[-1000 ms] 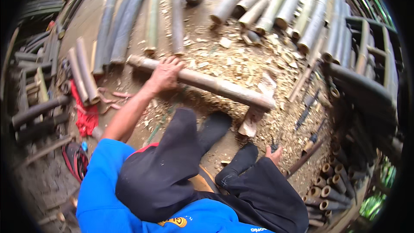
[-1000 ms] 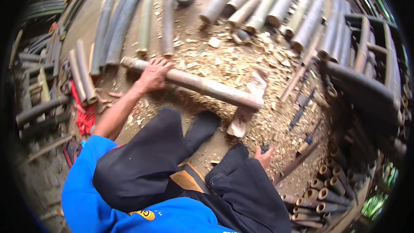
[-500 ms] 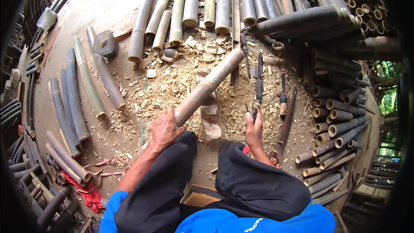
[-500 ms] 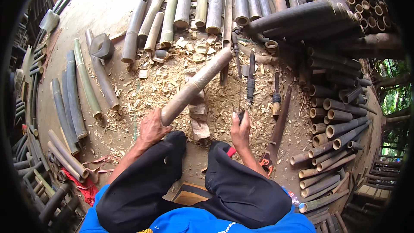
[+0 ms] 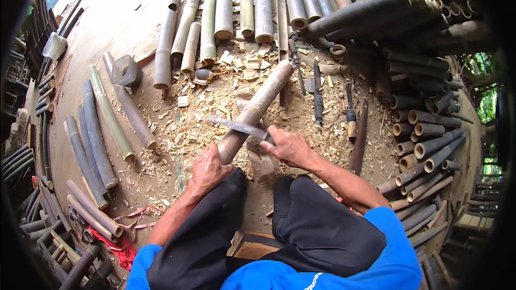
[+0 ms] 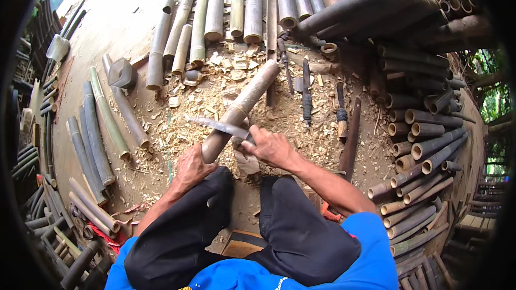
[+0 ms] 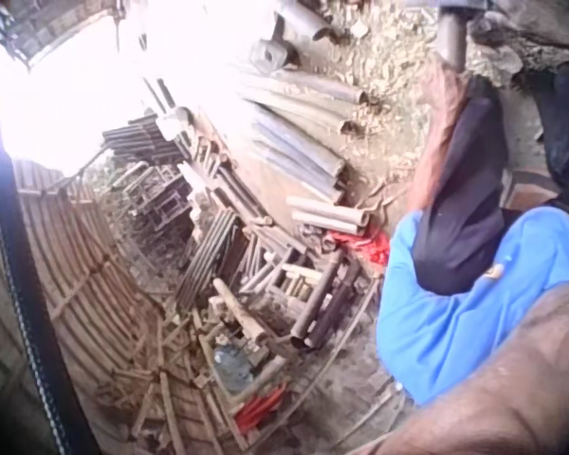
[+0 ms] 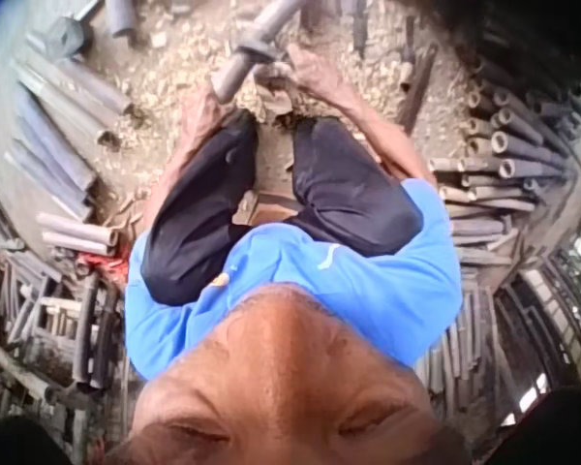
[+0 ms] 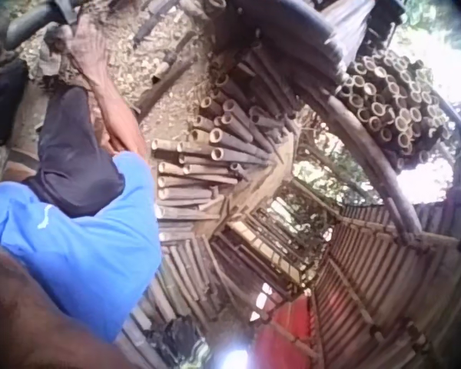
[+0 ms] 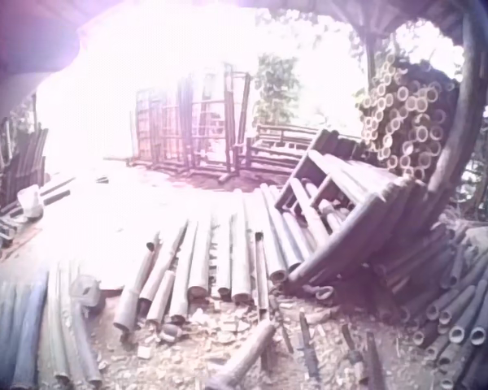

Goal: The person shapes bamboo stalks using a knife by hand, carving and smoothing the exterior surfaces while seated among several other bamboo stalks.

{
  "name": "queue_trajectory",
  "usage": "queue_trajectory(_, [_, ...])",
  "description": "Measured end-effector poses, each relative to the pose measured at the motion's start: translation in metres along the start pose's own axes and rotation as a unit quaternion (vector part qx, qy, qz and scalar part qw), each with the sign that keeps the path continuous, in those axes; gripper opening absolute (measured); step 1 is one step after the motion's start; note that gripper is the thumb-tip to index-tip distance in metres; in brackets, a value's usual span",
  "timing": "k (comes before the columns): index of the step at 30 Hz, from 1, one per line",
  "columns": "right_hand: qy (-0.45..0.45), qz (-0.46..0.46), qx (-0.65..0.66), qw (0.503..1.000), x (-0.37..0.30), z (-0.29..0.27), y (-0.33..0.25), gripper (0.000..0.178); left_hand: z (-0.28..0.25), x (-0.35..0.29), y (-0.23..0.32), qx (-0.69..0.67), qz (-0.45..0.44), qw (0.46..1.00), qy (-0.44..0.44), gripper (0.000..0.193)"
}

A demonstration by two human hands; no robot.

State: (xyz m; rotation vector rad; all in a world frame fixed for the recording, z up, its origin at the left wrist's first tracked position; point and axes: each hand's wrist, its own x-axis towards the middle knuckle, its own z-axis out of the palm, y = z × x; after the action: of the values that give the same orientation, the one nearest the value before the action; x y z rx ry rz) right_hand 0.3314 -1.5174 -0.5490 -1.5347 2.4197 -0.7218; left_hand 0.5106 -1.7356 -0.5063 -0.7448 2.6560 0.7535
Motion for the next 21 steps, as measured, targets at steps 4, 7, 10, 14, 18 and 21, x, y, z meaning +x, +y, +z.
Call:
queue_trajectory(4, [-0.008, 0.306, 0.150, 0.940, 0.025, -0.023, 0.025, 0.041, -0.004, 0.006, -0.001, -0.048, -0.004, 0.998, -0.027, 0.059])
queue_trajectory(7, [-0.009, 0.128, 0.069, 0.989, 0.013, -0.011, 0.011, 0.039, -0.009, 0.005, 0.003, -0.059, -0.015, 0.997, -0.039, 0.062])
queue_trajectory(10, [-0.057, 0.110, -0.013, 0.992, 0.021, -0.022, 0.015, 0.033, -0.012, 0.009, 0.006, -0.077, -0.033, 0.995, -0.061, 0.064])
queue_trajectory(14, [-0.042, 0.167, 0.110, 0.979, 0.024, -0.014, 0.029, 0.037, -0.019, 0.011, -0.001, -0.118, 0.004, 0.992, -0.055, 0.062])
queue_trajectory(18, [-0.014, 0.167, 0.089, 0.982, 0.021, -0.006, 0.026, 0.038, -0.020, 0.010, 0.000, -0.152, -0.053, 0.984, -0.075, 0.067])
queue_trajectory(21, [-0.085, 0.241, 0.164, 0.953, 0.033, -0.026, 0.011, 0.036, -0.023, 0.006, -0.003, -0.138, -0.074, 0.987, -0.048, 0.081])
